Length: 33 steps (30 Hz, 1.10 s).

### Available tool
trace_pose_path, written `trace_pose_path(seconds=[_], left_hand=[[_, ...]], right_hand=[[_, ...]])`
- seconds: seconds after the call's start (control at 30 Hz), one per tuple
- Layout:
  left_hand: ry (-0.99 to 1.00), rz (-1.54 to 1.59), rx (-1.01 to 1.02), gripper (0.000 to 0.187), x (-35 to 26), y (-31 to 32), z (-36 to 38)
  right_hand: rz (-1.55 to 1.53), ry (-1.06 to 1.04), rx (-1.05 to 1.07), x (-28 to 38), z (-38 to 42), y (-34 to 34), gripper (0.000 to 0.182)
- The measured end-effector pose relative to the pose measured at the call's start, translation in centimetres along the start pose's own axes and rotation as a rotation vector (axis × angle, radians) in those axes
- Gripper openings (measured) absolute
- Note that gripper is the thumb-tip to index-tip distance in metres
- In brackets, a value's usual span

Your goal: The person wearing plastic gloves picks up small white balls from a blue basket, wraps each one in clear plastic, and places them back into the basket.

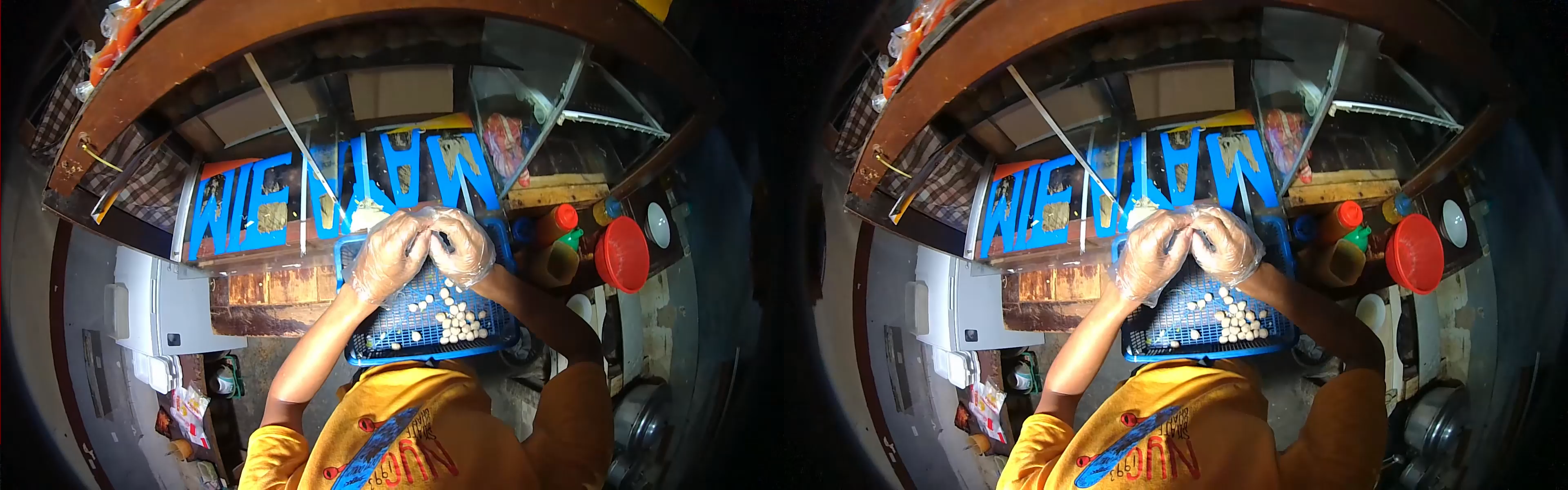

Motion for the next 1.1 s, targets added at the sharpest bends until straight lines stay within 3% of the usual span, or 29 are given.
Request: trace_pose_path(seconds=[0.33,0.47,0.6,0.9,1.0,1.1], left_hand=[[-0.254,0.186,0.226,0.025,0.6,5.6,5.4],[-0.295,0.256,0.378,0.031,2.0,7.3,7.2],[-0.291,0.2,0.561,0.04,2.9,8.3,8.1],[-0.275,0.089,0.682,0.051,6.7,12.3,11.9],[-0.071,-0.058,0.611,0.054,7.5,13.4,13.1],[-0.168,-0.12,0.696,0.059,8.2,14.3,14.1]], right_hand=[[-0.046,0.302,0.119,0.1,8.3,-1.8,0.027],[-0.03,0.305,0.143,-0.2,10.5,-2.1,0.026],[-0.052,0.361,0.247,-1.4,12.4,-2.2,0.022],[0.025,0.522,0.571,-3.8,17.4,-1.8,0.033],[0.051,0.569,0.658,-3.5,17.0,-2.2,0.035],[0.157,0.62,0.664,-3.7,17.8,-2.0,0.036]])
Point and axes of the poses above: each hand's wrist, its own z-axis away from the middle knuckle, its own y-axis out of the palm, x = y × z, the point moved 3 cm from there along -z, towards the middle knuckle, and after that the axes turned 4 degrees about z, right-handed, at the moved point
